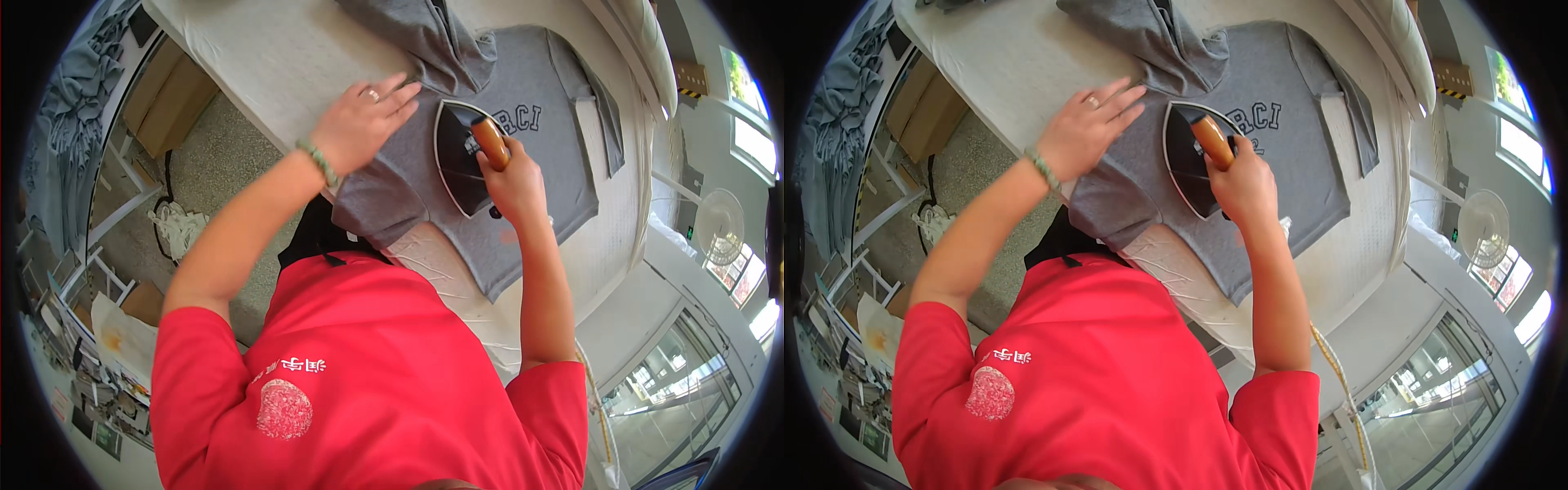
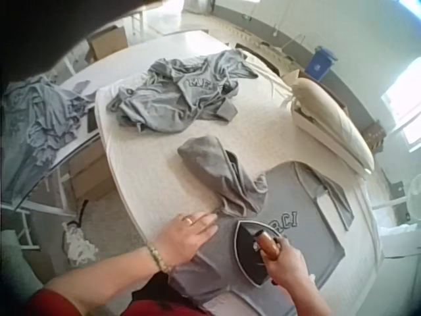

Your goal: Ironing and smoothing out grey hoodies on a workspace table.

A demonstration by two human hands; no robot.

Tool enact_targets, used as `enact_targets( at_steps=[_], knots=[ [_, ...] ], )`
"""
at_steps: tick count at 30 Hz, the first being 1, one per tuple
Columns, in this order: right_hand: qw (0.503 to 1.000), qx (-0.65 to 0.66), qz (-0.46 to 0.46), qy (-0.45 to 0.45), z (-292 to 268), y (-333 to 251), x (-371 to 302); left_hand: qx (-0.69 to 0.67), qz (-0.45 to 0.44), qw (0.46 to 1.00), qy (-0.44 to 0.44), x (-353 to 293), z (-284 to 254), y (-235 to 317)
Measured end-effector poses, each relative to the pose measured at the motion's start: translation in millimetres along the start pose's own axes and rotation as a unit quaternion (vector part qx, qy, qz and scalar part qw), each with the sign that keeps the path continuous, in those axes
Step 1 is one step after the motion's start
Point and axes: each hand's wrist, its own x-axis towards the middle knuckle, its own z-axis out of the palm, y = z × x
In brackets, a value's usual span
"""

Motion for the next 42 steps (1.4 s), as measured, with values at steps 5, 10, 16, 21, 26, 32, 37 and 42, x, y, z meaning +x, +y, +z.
enact_targets(
  at_steps=[5, 10, 16, 21, 26, 32, 37, 42],
  knots=[
    [1.000, 0.013, 0.017, 0.000, -1.5, -23.3, -1.5, -0.024, 0.023, 0.998, -0.051, 1.4, 20.0, -34.3],
    [0.998, -0.005, -0.047, -0.050, 0.1, -55.4, -1.0, -0.073, 0.002, 0.997, -0.009, -5.7, 6.9, -33.1],
    [0.996, -0.019, -0.082, -0.033, 18.8, -100.6, 19.4, -0.201, -0.338, 0.919, -0.038, -63.1, -22.9, 48.3],
    [0.984, -0.037, -0.157, -0.081, 12.1, -121.9, 34.1, -0.362, -0.462, 0.802, -0.113, -110.2, -31.2, 91.1],
    [0.938, -0.079, -0.290, -0.175, 10.9, -134.4, 25.3, -0.469, -0.532, 0.701, -0.078, -133.7, -26.9, 97.7],
    [0.954, -0.129, -0.231, -0.140, 26.3, -100.9, -0.3, -0.437, -0.505, 0.744, -0.016, -139.0, -23.4, 94.6],
    [0.993, -0.071, -0.090, -0.029, 10.8, -38.6, -12.6, -0.439, -0.495, 0.743, 0.100, -86.7, -22.8, 72.3],
    [0.999, -0.022, 0.004, 0.030, 13.7, -5.8, -20.5, -0.404, -0.495, 0.765, -0.079, -39.5, -6.5, 45.2]
  ],
)
